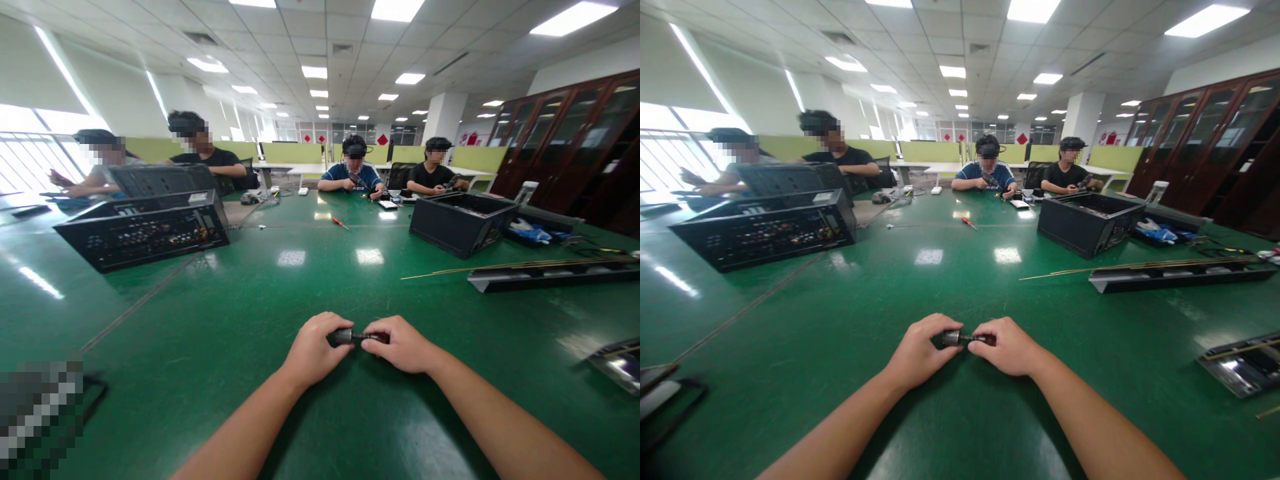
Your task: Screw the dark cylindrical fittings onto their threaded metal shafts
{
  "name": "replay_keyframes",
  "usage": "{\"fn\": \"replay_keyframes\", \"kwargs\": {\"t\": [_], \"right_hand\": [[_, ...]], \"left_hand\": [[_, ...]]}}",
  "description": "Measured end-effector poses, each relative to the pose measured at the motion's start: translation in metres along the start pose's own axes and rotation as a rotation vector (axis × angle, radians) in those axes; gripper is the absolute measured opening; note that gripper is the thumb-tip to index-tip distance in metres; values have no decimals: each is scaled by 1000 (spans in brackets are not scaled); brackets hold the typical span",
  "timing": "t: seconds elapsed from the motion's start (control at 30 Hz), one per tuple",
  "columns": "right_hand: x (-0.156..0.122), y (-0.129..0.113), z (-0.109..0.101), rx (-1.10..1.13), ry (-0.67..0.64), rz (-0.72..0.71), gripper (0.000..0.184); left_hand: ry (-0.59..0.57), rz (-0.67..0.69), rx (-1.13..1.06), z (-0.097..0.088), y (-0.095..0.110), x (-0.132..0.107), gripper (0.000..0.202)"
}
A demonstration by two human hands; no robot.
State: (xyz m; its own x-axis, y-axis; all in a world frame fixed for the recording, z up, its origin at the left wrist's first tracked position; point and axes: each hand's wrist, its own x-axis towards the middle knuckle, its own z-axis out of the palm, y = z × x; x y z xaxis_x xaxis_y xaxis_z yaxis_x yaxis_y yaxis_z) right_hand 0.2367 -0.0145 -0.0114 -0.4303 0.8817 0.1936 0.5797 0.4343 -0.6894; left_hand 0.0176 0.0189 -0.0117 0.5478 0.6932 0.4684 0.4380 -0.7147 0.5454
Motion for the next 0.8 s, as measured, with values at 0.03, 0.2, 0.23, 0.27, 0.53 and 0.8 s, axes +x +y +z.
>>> {"fn": "replay_keyframes", "kwargs": {"t": [0.03, 0.2, 0.23, 0.27, 0.53, 0.8], "right_hand": [[0, 0, 0, -3, -2, 3, 20], [0, -1, 0, -6, 2, 7, 21], [0, -1, 0, -6, 2, 5, 20], [0, -1, 0, -7, 2, 3, 20], [1, -1, -1, -11, 2, 5, 20], [0, 0, -1, 7, 5, -1, 21]], "left_hand": [[0, 1, -1, 0, 0, 0, 27], [5, 6, 7, 0, 0, 0, 27], [6, 3, 9, 0, 1, 0, 27], [8, 1, 10, -1, 1, 0, 28], [15, 0, -6, -2, 2, 1, 28], [27, 5, -6, -2, 0, 1, 30]]}}
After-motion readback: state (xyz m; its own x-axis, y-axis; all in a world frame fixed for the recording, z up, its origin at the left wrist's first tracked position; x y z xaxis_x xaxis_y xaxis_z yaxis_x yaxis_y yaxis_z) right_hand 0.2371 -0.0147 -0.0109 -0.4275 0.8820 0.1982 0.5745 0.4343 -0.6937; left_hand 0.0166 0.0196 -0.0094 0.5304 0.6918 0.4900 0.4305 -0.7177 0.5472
